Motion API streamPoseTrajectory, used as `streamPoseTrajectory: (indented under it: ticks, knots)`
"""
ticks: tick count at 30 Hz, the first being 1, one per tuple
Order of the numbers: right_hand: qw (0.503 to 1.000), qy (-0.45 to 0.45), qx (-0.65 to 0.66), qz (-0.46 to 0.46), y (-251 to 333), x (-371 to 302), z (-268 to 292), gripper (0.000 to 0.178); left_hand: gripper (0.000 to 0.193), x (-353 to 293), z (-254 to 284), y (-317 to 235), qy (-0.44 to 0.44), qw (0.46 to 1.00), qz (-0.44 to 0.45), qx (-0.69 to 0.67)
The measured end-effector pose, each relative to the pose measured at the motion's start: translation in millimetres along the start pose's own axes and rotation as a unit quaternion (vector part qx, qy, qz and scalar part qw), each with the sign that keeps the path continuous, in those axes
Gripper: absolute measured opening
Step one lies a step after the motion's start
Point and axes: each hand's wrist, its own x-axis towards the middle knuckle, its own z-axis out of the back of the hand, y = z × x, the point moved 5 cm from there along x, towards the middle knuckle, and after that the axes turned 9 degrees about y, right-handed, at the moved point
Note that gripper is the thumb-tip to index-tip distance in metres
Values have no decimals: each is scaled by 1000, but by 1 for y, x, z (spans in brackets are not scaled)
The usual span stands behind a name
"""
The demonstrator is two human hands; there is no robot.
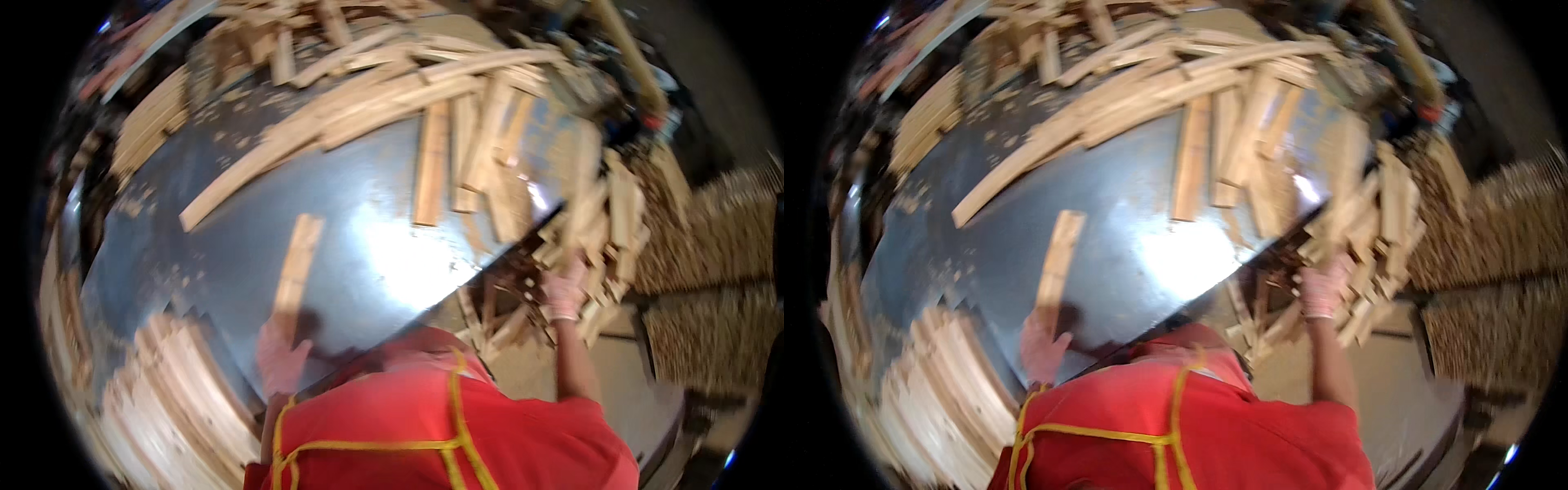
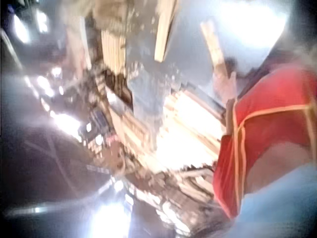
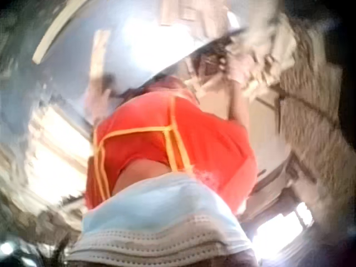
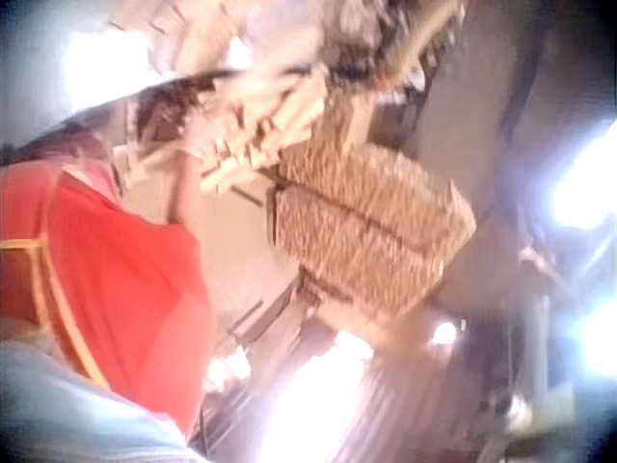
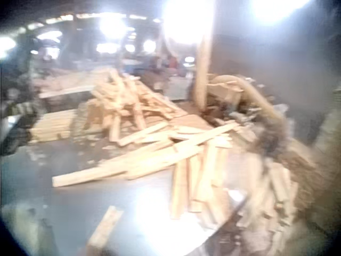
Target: The person repeatedly picks up thin wooden planks from a scattered pile on a metal table and stacks them neatly. They handle the planks one at a time or in small groups, aligning them into a growing stack.
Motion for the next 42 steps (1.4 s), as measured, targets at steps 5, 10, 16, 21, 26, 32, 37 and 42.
streamPoseTrajectory:
  ticks: [5,10,16,21,26,32,37,42]
  knots:
    - [924,8,-357,-134,-18,105,97,85,100,8,27,-30,112,987,108,-25]
    - [920,36,-288,261,51,183,-20,77,84,0,-1,-42,186,808,40,-558]
    - [967,240,-67,49,152,245,-208,70,64,-43,15,-93,198,527,101,-820]
    - [979,193,69,20,175,212,-242,54,70,-81,4,-37,47,781,135,-608]
    - [793,376,478,-37,186,94,-217,49,78,-148,-11,62,-98,958,262,-65]
    - [574,653,481,-112,173,-120,-258,67,69,-188,-31,156,-114,928,330,132]
    - [480,789,364,-120,227,-287,-256,69,79,-133,33,90,-33,969,190,-155]
    - [478,859,10,182,230,-380,-302,72,103,-67,58,18,92,863,194,-458]
